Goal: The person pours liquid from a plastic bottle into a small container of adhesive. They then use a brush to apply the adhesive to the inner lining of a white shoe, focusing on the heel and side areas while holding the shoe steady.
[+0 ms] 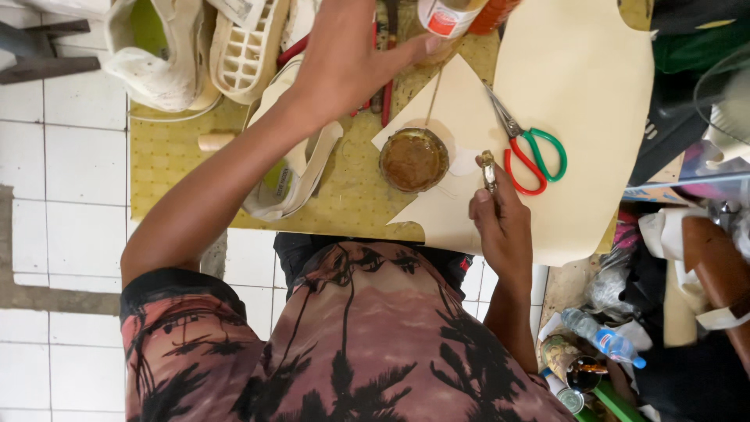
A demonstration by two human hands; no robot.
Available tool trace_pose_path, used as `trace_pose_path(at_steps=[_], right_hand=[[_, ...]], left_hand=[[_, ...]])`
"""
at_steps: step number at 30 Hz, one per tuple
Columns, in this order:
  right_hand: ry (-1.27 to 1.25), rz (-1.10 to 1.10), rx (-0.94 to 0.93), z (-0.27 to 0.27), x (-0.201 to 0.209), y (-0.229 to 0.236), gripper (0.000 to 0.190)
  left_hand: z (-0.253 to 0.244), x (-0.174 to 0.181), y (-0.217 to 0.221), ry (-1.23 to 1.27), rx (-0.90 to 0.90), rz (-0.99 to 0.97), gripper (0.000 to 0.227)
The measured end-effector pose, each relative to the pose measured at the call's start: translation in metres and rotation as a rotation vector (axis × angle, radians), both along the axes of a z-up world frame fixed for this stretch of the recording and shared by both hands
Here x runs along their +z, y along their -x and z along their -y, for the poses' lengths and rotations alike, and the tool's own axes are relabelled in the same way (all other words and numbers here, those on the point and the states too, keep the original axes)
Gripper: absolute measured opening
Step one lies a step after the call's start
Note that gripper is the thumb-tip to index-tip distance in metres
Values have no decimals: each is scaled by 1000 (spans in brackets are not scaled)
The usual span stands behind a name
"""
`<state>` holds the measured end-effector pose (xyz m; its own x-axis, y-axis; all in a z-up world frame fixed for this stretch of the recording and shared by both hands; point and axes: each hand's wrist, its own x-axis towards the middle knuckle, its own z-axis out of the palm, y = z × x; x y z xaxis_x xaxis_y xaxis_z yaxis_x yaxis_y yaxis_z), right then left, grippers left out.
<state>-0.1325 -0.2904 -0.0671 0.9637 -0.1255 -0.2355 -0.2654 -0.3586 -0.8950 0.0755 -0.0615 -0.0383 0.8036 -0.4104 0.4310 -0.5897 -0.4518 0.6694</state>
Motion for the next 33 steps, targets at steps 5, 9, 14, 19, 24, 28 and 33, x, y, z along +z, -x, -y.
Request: trace_pose_path(at_steps=[5,9,14,19,24,28,33], right_hand=[[97,26,-39,2,-10,-1,51],[19,44,23,-2,-5,-4,43],[-224,309,147,-5,-24,-23,41],[-307,395,136,-19,-30,-26,29],[-450,402,167,-56,-22,-22,24],[-498,398,278,-84,-23,-21,61],[-422,445,196,-86,-16,-21,52]], left_hand=[[-95,45,89,-145,-188,49,39],[-139,4,142,-425,-126,12,53],[-150,-45,179,-624,90,8,25],[-139,-45,185,-189,278,-109,18],[-103,-44,195,585,366,-502,22],[-62,-36,198,717,275,-447,60],[-47,-10,201,496,311,-354,59]])
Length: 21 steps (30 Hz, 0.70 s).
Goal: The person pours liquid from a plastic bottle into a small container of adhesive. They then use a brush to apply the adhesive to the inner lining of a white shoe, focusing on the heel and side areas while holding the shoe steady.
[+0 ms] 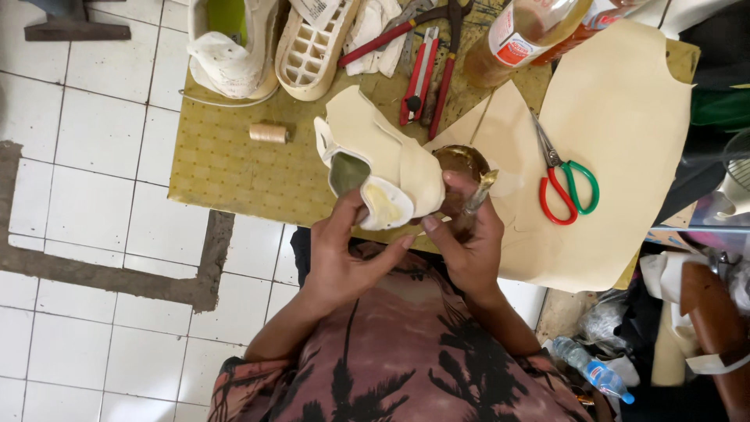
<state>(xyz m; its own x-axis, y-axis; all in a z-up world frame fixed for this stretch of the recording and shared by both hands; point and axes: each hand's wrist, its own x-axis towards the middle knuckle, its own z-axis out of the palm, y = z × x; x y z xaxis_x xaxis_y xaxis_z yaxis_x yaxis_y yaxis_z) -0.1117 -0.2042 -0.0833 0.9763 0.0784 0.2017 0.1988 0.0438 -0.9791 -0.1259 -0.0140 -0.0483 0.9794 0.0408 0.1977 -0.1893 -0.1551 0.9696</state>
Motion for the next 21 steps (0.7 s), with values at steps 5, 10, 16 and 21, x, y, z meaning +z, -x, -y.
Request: trace_pose_path(at_steps=[5,10,16,21], right_hand=[[-69,-81,45,19,-4,0,46],[-63,-118,36,12,-11,9,51],[164,-130,-64,62,2,7,41],[566,-167,-343,110,4,-10,8]], left_hand=[[5,-10,1,392,-216,-116,58],[6,-13,6,320,-194,-85,49],[-5,-31,21,599,-123,-72,52],[-33,-39,27,811,42,16,57]])
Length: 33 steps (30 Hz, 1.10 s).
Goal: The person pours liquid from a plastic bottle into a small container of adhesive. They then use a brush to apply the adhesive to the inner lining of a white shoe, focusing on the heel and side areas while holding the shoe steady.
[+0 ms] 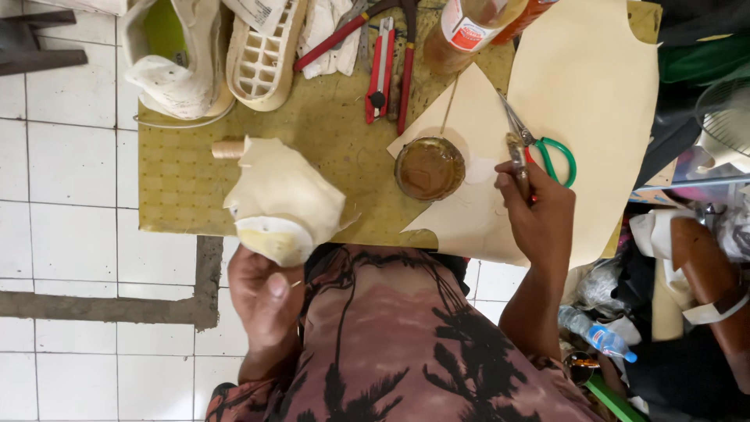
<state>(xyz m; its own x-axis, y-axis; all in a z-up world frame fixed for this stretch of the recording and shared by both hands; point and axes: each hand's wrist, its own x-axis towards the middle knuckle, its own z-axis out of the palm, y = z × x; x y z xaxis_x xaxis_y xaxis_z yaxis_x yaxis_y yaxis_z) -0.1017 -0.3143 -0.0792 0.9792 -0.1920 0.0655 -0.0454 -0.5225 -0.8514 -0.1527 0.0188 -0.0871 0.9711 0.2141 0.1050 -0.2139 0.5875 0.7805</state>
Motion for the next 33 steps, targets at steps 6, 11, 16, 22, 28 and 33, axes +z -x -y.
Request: trace_pose_path(at_steps=[6,11,16,22,28,33], right_hand=[[421,-211,-21,-4,-27,-10,34],[275,-279,-113,-10,-35,-13,27],[330,-258,-87,-2,-42,-14,18],[257,-212,-173,8,5,1,15],[-244,134,-19,13,32,12,22],[-379,116,309,-21,50,-5,35]], left_hand=[[-6,-3,14,108,98,-45,58],[-3,-4,17,73,148,-66,64],[9,-2,8,48,-42,-25,62],[27,29,-15,-177,-309,-64,57],[33,48,-25,-290,-446,-90,60],[37,55,-33,-270,-491,-24,69]])
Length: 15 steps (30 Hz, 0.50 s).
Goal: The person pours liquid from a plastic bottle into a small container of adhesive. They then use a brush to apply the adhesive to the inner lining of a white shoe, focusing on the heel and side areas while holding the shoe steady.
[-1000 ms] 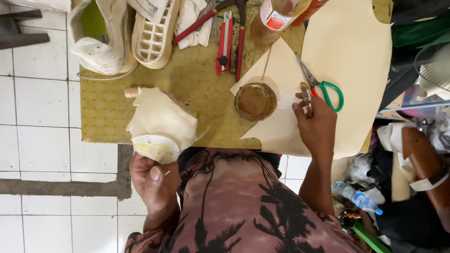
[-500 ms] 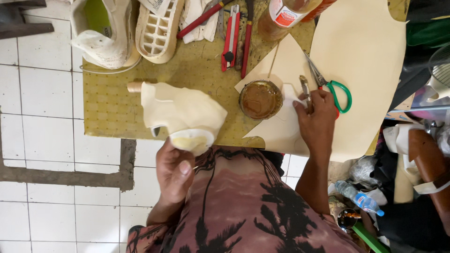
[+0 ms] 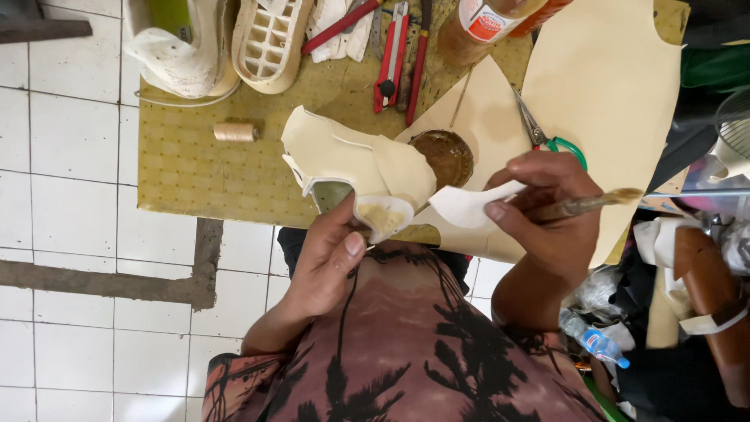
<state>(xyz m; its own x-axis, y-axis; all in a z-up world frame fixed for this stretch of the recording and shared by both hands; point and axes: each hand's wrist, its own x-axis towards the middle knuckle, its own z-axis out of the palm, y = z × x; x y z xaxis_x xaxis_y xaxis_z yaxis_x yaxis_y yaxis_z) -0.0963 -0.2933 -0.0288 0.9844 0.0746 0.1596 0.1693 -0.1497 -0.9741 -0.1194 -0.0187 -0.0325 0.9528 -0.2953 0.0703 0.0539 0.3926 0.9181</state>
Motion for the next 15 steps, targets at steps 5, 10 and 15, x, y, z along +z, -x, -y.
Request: trace_pose_path(at_steps=[5,10,15], right_hand=[[258,-51,165,-19,17,-24,37],[505,19,353,-16,37,-39,29],[553,66,367,-31,48,-41,22]], left_hand=[[-5,2,0,-170,-13,-1,79],[-9,8,2,-156,-3,-59,88],[-4,4,3,-141,-6,-2,80]])
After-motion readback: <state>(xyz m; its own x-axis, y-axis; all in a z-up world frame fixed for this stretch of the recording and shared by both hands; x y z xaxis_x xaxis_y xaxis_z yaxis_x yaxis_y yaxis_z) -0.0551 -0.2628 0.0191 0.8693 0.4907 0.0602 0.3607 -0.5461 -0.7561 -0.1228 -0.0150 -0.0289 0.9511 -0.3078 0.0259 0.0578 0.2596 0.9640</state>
